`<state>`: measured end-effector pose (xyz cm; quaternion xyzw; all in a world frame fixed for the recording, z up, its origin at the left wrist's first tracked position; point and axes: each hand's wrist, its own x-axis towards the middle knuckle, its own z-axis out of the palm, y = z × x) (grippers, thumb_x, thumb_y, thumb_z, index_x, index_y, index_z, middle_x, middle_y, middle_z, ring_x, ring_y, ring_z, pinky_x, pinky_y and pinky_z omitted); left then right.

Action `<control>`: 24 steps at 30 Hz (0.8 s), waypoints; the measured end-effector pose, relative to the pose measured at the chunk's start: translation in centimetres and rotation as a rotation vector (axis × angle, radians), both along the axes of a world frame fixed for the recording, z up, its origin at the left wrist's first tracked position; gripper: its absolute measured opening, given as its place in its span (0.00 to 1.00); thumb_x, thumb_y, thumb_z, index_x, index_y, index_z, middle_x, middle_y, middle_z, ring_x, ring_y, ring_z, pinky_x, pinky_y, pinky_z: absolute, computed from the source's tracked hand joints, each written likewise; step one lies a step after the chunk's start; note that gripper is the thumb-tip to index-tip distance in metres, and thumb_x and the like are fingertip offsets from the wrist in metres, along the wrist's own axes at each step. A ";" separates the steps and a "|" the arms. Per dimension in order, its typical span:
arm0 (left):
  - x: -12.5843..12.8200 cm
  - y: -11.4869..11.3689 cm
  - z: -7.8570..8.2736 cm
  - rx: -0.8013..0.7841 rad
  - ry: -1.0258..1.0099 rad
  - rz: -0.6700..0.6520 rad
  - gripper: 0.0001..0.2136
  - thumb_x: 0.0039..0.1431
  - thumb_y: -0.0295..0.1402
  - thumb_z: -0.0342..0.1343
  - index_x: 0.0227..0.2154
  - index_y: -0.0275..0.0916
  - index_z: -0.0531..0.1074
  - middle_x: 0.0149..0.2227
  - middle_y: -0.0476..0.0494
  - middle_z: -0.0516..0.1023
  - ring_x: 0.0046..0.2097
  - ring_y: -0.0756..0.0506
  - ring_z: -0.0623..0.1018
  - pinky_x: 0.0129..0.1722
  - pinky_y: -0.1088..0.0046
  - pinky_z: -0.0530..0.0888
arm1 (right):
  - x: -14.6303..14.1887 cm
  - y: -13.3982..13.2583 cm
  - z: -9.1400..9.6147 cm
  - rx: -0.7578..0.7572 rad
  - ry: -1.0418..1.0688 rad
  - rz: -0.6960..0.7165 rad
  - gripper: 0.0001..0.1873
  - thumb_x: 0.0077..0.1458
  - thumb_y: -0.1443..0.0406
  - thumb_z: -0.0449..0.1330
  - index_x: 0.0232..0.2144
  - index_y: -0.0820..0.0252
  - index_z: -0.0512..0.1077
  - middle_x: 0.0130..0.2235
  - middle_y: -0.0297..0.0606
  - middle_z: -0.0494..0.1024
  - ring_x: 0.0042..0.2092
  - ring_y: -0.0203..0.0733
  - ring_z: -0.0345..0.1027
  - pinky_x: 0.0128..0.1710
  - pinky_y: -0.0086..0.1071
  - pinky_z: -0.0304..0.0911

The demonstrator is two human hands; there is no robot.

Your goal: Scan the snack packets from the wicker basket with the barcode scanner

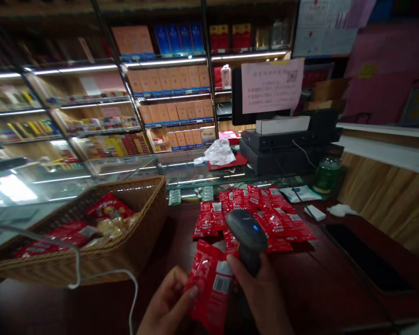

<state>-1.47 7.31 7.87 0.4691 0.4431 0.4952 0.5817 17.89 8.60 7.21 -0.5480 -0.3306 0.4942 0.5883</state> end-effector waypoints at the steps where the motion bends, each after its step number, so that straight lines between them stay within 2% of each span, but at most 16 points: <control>1: 0.0 0.0 -0.1 -0.029 -0.019 -0.025 0.17 0.49 0.46 0.69 0.27 0.40 0.70 0.27 0.51 0.73 0.28 0.51 0.71 0.31 0.78 0.70 | -0.1 0.0 -0.2 0.005 0.010 0.003 0.35 0.39 0.45 0.73 0.43 0.60 0.72 0.29 0.35 0.80 0.29 0.46 0.72 0.27 0.33 0.67; 4: 0.2 0.0 -0.3 -0.150 -0.067 -0.150 0.17 0.51 0.47 0.67 0.36 0.40 0.76 0.29 0.48 0.78 0.28 0.50 0.74 0.33 0.74 0.73 | -0.3 -0.2 -0.6 0.049 0.043 -0.017 0.33 0.41 0.48 0.74 0.44 0.61 0.73 0.36 0.38 0.82 0.35 0.48 0.74 0.31 0.34 0.69; 8: 0.5 0.3 -1.3 -0.283 -0.088 -0.223 0.23 0.51 0.53 0.64 0.38 0.37 0.80 0.29 0.43 0.81 0.25 0.49 0.75 0.26 0.76 0.73 | -0.7 -0.8 -0.3 0.095 0.067 -0.072 0.27 0.43 0.50 0.73 0.40 0.60 0.74 0.35 0.36 0.81 0.32 0.44 0.72 0.30 0.32 0.68; 12: 0.5 0.0 -1.8 -0.334 -0.126 -0.261 0.24 0.48 0.50 0.68 0.42 0.36 0.81 0.34 0.39 0.84 0.31 0.45 0.81 0.29 0.75 0.76 | -1.0 -1.2 0.6 0.115 0.069 -0.143 0.26 0.42 0.51 0.73 0.39 0.58 0.75 0.39 0.35 0.82 0.40 0.46 0.73 0.37 0.31 0.68; 14: 0.2 -0.1 -1.8 -0.342 -0.134 -0.274 0.22 0.46 0.47 0.70 0.40 0.36 0.82 0.35 0.39 0.84 0.33 0.44 0.82 0.30 0.76 0.77 | -0.8 -1.2 0.8 0.102 0.063 -0.147 0.27 0.43 0.51 0.73 0.41 0.58 0.74 0.35 0.33 0.81 0.36 0.45 0.73 0.35 0.30 0.68; 16: -0.1 0.1 -1.6 -0.305 -0.103 -0.220 0.20 0.44 0.46 0.72 0.36 0.37 0.83 0.34 0.40 0.85 0.33 0.44 0.82 0.30 0.75 0.77 | -0.2 -0.8 0.7 0.096 0.060 -0.120 0.27 0.44 0.50 0.73 0.40 0.58 0.73 0.28 0.30 0.79 0.29 0.41 0.70 0.30 0.30 0.66; 18: -0.5 0.5 -1.4 -0.214 -0.039 -0.091 0.19 0.45 0.47 0.71 0.35 0.38 0.83 0.33 0.42 0.85 0.34 0.44 0.82 0.32 0.74 0.78 | 0.6 -0.2 0.3 0.114 0.044 -0.085 0.27 0.46 0.47 0.72 0.39 0.59 0.73 0.22 0.27 0.73 0.24 0.37 0.65 0.26 0.27 0.63; 21: -1.0 1.4 -1.1 -0.093 0.038 0.120 0.20 0.46 0.49 0.69 0.36 0.40 0.82 0.35 0.43 0.85 0.37 0.42 0.82 0.35 0.71 0.79 | 1.6 -0.2 -0.6 0.120 0.020 -0.005 0.28 0.47 0.44 0.70 0.37 0.61 0.74 0.19 0.28 0.70 0.23 0.35 0.62 0.24 0.26 0.60; 24: -1.3 2.4 -0.9 -0.032 0.097 0.270 0.21 0.43 0.50 0.69 0.36 0.38 0.81 0.34 0.43 0.85 0.32 0.42 0.82 0.30 0.71 0.79 | 1.3 -1.8 -1.2 0.006 0.090 0.119 0.31 0.47 0.38 0.66 0.31 0.60 0.76 0.19 0.33 0.71 0.20 0.36 0.61 0.20 0.27 0.59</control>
